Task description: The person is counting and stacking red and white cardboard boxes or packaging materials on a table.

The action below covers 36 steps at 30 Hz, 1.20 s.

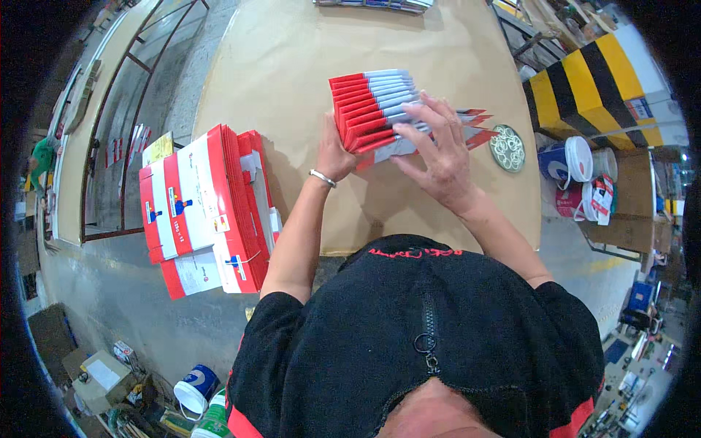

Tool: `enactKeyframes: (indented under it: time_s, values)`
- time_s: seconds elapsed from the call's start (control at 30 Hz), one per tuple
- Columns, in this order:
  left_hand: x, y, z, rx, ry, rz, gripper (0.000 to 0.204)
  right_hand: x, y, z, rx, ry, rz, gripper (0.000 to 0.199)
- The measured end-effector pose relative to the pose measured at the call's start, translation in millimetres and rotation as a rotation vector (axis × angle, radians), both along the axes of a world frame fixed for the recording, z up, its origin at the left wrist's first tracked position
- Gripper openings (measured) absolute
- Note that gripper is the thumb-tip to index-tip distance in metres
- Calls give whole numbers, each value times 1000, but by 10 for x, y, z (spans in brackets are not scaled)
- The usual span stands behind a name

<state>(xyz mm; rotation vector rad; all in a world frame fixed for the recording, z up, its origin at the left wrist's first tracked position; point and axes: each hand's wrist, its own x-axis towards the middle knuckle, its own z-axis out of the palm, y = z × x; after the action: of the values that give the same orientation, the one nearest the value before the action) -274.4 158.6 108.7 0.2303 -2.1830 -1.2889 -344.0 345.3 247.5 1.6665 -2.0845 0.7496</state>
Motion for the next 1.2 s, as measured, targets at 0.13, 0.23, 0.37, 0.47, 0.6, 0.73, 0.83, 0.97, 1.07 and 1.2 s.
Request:
enactKeyframes:
  time_s: [0.13,0.23,0.37,0.47,0.6,0.73,0.83,0.97,1.07,1.2]
  values:
    - [41,57,90,-174,86,19,76,90,-57,120,-10,-33,39,34]
    - [49,71,62,-135,92,50,80,109,-91,110,-4,-32,58,33]
    - [56,71,27,-152,99,46,81,127,-85,107,10,-30,66,31]
    - [66,67,10,-105,93,43,81,148,-104,114,8,-26,42,31]
    - [52,61,-40,-159,28,81,78,127,-114,177,33,-9,41,31]
    - [46,110,-5,-74,26,78,74,112,-120,182,21,-6,41,34]
    - [37,137,-6,-107,78,111,71,93,-127,178,24,-43,66,34]
    - [41,143,-25,-25,36,106,70,102,-161,235,73,-84,42,40]
    - [57,136,-43,-126,57,99,70,119,-189,265,152,18,-3,48]
    - [73,164,-40,-70,35,99,69,107,-198,280,196,75,-15,52]
